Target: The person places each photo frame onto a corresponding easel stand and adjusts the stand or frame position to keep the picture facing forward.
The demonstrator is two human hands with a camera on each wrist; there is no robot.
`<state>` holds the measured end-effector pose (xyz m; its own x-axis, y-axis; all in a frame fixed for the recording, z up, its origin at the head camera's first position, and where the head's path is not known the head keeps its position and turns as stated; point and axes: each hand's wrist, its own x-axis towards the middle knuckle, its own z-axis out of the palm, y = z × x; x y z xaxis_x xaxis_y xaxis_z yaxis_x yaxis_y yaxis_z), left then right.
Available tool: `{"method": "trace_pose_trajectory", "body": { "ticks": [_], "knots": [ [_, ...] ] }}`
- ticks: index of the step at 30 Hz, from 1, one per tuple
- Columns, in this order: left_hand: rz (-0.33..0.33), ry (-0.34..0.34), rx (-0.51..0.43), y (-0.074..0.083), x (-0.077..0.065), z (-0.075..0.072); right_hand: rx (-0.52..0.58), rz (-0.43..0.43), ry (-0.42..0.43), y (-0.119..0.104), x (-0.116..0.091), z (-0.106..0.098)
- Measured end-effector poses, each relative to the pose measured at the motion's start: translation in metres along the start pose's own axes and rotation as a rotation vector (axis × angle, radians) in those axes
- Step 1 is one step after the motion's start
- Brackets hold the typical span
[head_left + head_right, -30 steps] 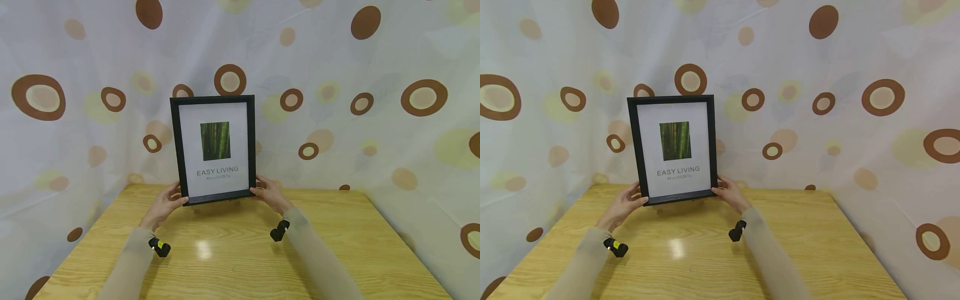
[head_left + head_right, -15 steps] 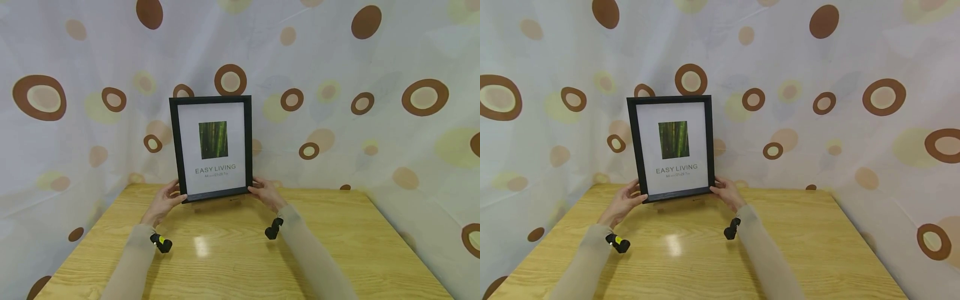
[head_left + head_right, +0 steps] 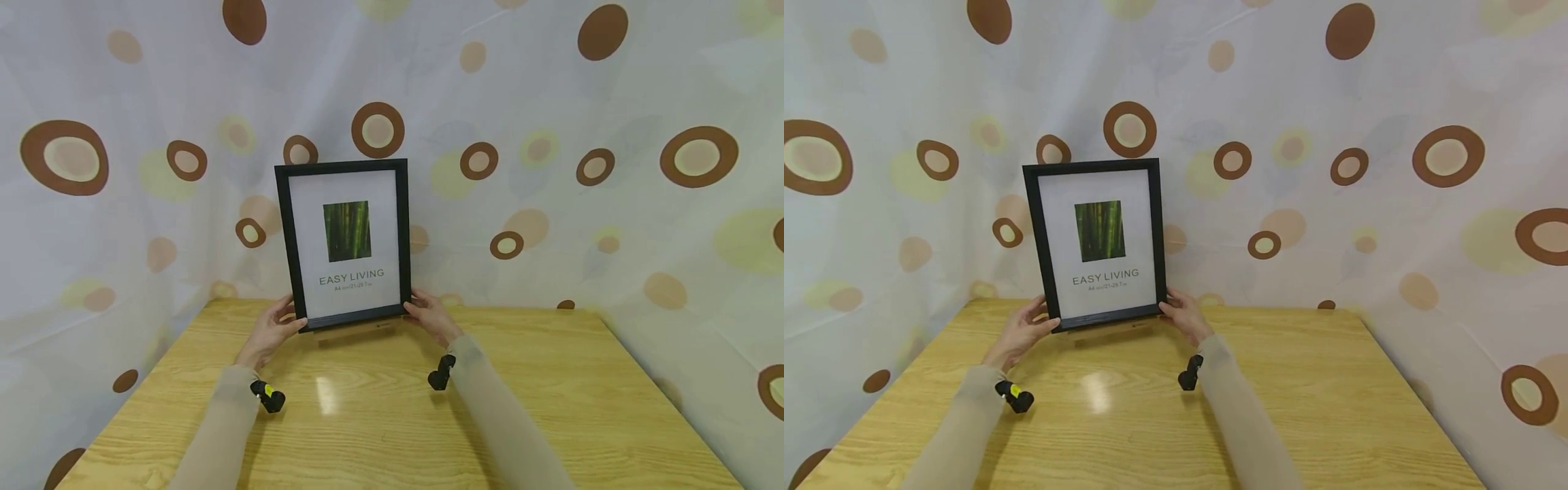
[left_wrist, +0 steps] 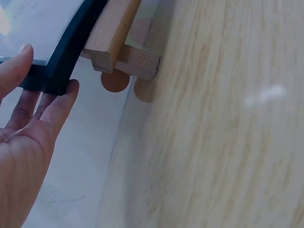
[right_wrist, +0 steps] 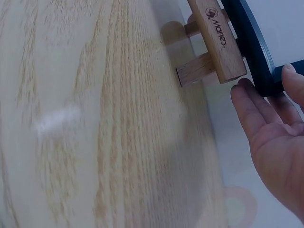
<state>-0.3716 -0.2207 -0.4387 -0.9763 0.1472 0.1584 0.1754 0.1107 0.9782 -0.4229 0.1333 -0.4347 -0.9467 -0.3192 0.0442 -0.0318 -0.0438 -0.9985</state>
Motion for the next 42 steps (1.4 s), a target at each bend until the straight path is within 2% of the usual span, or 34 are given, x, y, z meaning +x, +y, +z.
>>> {"method": "trace_pose_trajectory", "body": {
  "ticks": [10,15,18,23,31,42],
  "knots": [
    [-0.047,0.015,-0.019,-0.005,-0.001,0.002,-0.013,0.025,0.034,0.007,0.003,0.004],
    [-0.064,0.012,0.053,-0.001,-0.003,0.002,0.013,0.041,0.037,0.01,0.003,0.004],
    [-0.062,0.012,0.106,-0.001,-0.003,0.003,-0.002,0.035,0.049,0.009,0.004,0.005],
    [-0.102,0.019,0.155,-0.004,-0.002,0.008,-0.035,0.04,0.065,0.009,0.004,0.007],
    [-0.119,0.018,0.031,-0.007,-0.001,0.016,-0.066,0.023,0.072,0.009,0.0,0.008],
    [-0.143,0.099,0.063,-0.007,0.0,0.023,-0.088,0.018,0.067,0.01,0.0,0.007]
  ]
}}
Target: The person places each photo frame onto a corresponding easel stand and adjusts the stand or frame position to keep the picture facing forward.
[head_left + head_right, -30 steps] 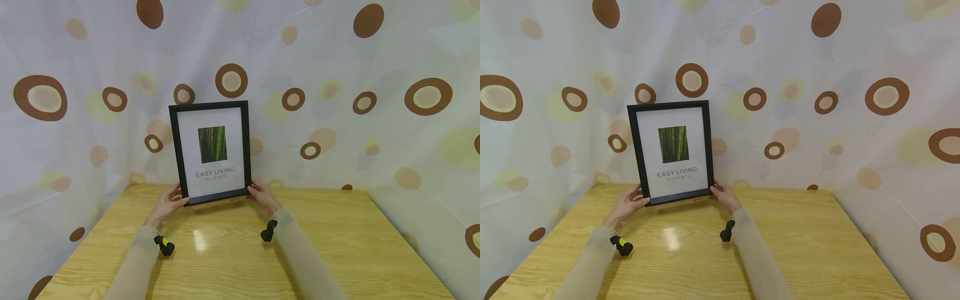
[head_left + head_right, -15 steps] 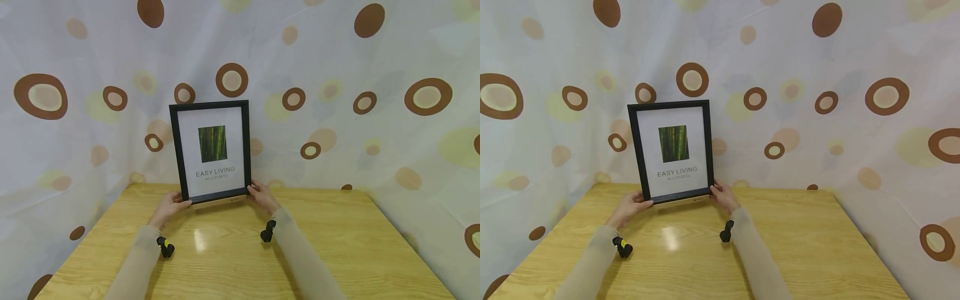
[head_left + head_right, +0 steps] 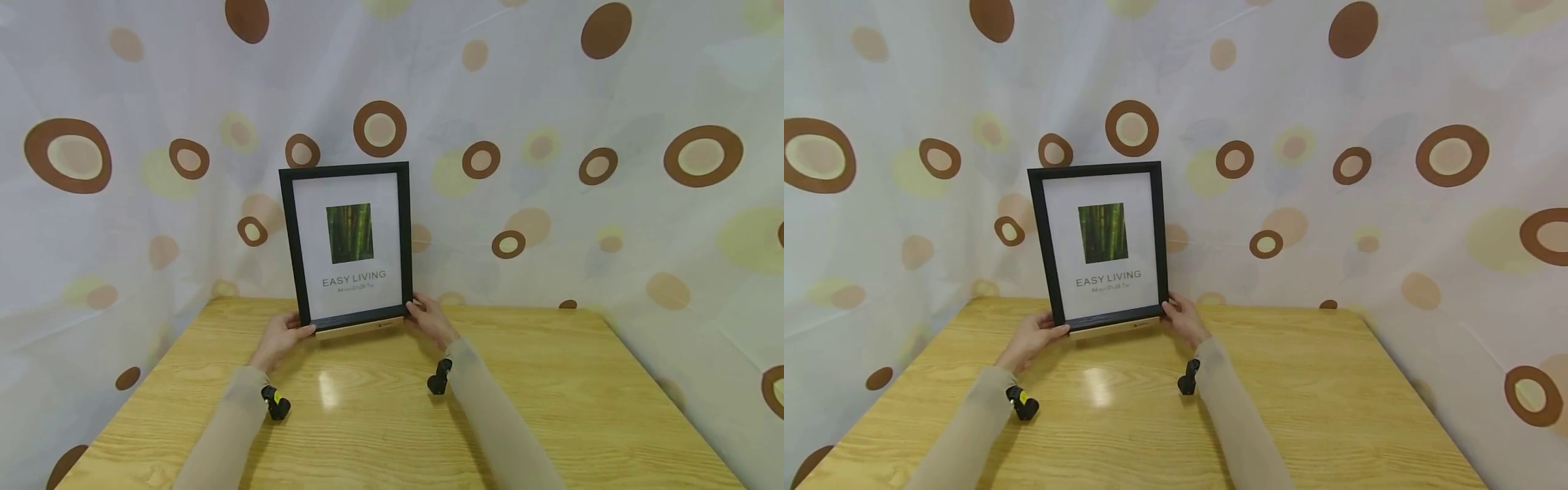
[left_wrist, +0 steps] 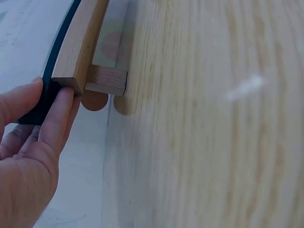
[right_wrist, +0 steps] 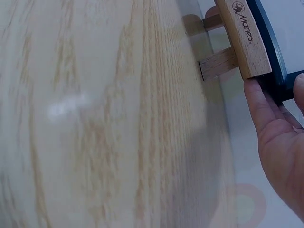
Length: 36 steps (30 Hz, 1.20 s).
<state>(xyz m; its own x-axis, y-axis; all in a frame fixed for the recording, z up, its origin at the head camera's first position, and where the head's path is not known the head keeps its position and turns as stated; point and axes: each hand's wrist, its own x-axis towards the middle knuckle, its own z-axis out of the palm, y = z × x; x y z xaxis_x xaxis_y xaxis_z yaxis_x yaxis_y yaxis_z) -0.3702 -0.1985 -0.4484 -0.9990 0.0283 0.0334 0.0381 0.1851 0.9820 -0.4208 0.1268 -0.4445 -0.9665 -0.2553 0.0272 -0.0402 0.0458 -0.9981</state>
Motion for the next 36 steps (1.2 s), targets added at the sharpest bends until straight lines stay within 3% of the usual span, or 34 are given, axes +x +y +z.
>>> {"method": "trace_pose_trajectory", "body": {
  "ticks": [6,18,26,36],
  "knots": [
    [-0.016,0.002,0.019,0.002,0.0,-0.001,-0.02,0.002,-0.008,0.0,-0.002,-0.003],
    [-0.026,-0.05,0.013,0.005,0.003,0.004,-0.012,-0.077,-0.174,0.007,-0.019,-0.029],
    [-0.012,-0.093,0.023,0.005,0.007,0.007,0.041,-0.023,-0.137,0.008,-0.025,-0.033],
    [-0.04,-0.133,0.016,0.01,0.006,0.018,0.042,-0.032,-0.19,0.009,-0.04,-0.048]
  ]
}}
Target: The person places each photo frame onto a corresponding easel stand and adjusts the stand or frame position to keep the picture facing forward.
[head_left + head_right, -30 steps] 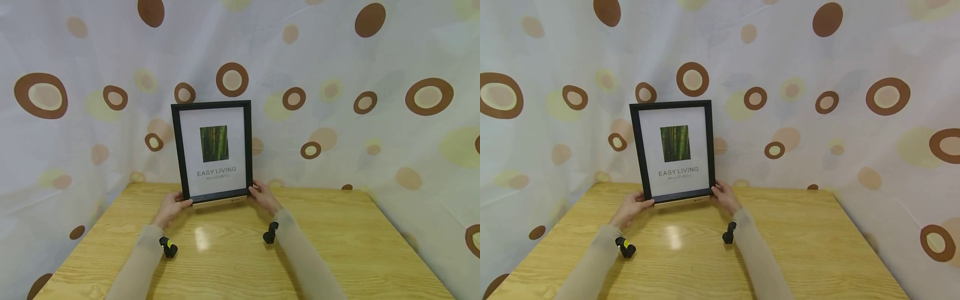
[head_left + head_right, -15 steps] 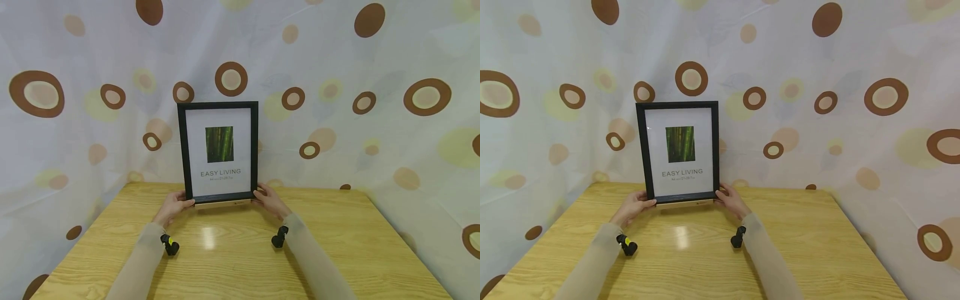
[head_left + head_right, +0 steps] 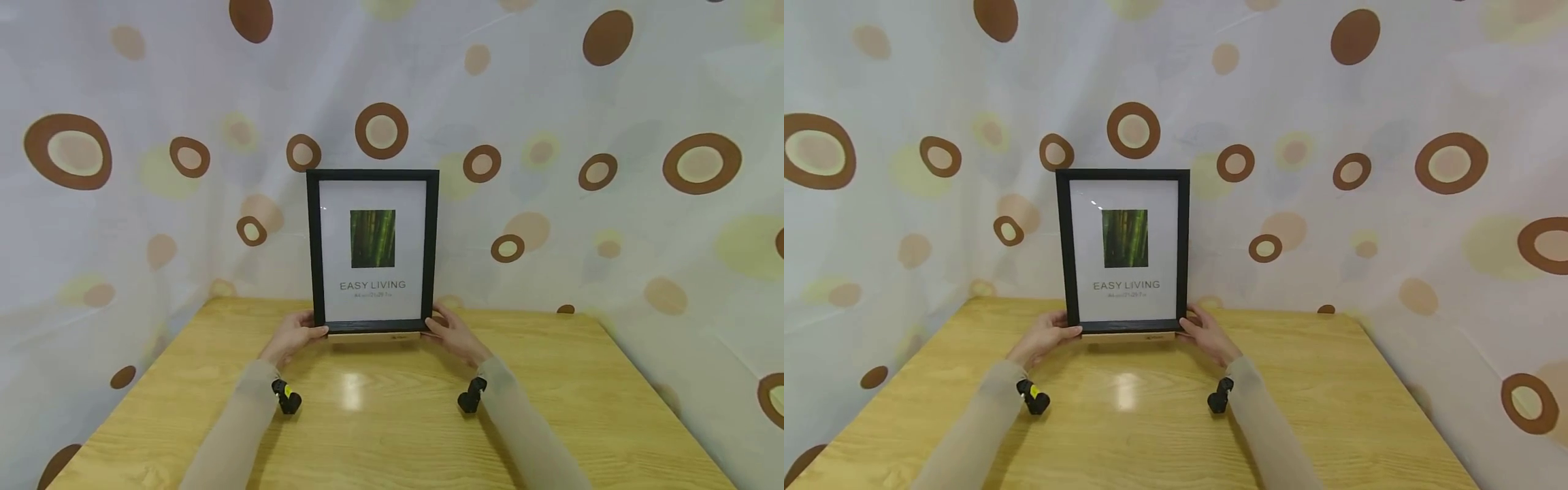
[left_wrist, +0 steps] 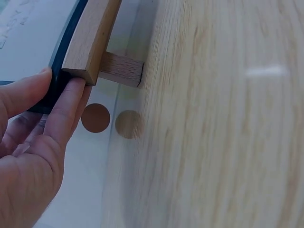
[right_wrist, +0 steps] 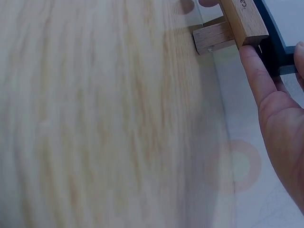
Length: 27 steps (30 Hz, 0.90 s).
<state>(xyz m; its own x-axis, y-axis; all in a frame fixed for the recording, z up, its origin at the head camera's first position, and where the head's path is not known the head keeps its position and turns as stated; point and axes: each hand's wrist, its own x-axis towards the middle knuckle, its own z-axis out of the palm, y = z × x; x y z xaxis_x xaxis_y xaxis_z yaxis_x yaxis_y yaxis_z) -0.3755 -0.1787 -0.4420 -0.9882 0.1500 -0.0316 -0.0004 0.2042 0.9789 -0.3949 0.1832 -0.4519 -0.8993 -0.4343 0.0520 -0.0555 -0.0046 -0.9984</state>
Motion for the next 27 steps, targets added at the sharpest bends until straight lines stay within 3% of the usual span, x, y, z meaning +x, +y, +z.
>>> {"method": "trace_pose_trajectory", "body": {
  "ticks": [5,13,27],
  "knots": [
    [0.002,-0.048,-0.019,0.002,0.003,0.006,-0.009,0.019,0.013,0.002,-0.008,-0.008],
    [0.012,-0.057,-0.009,0.005,0.006,0.013,0.003,-0.006,-0.01,0.0,-0.016,-0.015],
    [-0.001,-0.072,-0.082,0.011,0.011,0.027,-0.007,-0.015,0.021,0.002,-0.024,-0.027]
  ]
}}
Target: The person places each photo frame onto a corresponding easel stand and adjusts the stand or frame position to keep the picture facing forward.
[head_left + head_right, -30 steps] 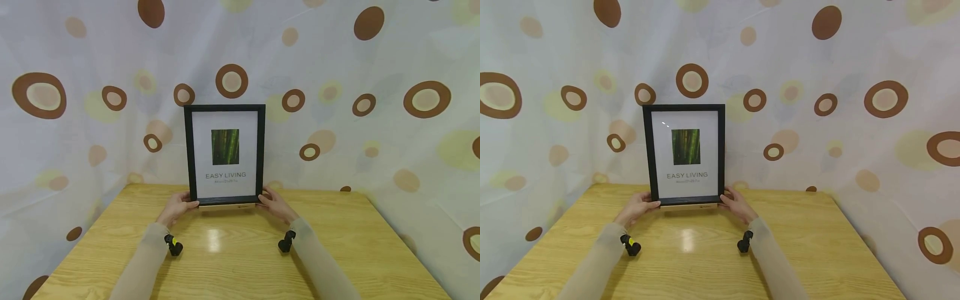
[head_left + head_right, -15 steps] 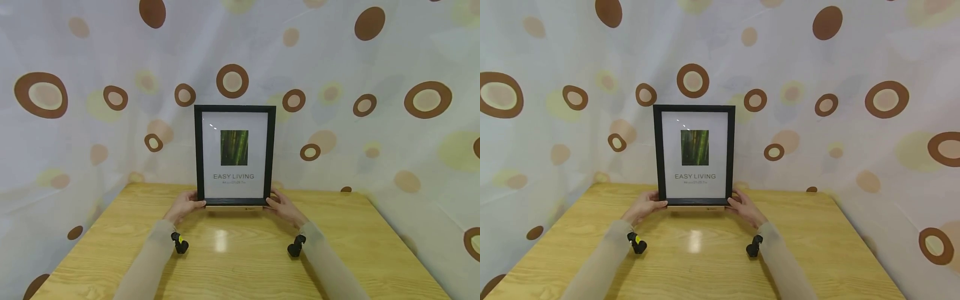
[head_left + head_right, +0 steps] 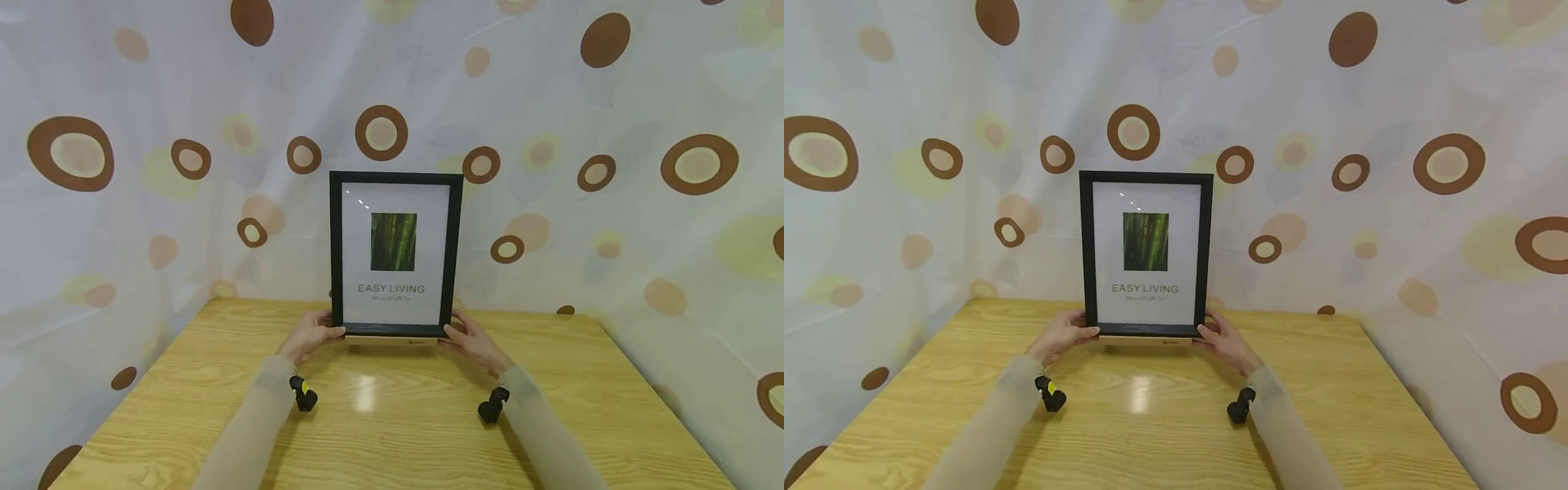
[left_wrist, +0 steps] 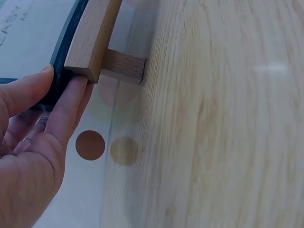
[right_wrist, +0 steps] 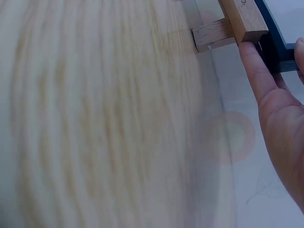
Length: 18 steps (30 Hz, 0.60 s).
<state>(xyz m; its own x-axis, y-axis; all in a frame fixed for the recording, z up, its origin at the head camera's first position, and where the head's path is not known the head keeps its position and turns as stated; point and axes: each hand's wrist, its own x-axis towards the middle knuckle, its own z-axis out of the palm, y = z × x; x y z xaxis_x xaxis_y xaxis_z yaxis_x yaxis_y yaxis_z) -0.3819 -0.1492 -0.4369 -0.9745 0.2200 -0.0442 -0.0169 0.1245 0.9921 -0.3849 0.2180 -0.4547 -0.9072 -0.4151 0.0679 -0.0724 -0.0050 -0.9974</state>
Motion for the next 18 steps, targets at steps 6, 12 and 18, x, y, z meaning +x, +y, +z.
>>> {"method": "trace_pose_trajectory", "body": {
  "ticks": [6,12,18],
  "knots": [
    [-0.01,0.007,-0.003,0.001,0.006,0.008,0.002,-0.025,0.012,0.0,-0.005,-0.006],
    [-0.016,0.003,0.021,-0.001,0.01,0.017,-0.022,-0.051,0.007,0.004,-0.01,-0.015],
    [0.015,0.012,0.021,-0.002,0.014,0.023,-0.031,-0.065,0.029,0.005,-0.011,-0.021]
  ]
}}
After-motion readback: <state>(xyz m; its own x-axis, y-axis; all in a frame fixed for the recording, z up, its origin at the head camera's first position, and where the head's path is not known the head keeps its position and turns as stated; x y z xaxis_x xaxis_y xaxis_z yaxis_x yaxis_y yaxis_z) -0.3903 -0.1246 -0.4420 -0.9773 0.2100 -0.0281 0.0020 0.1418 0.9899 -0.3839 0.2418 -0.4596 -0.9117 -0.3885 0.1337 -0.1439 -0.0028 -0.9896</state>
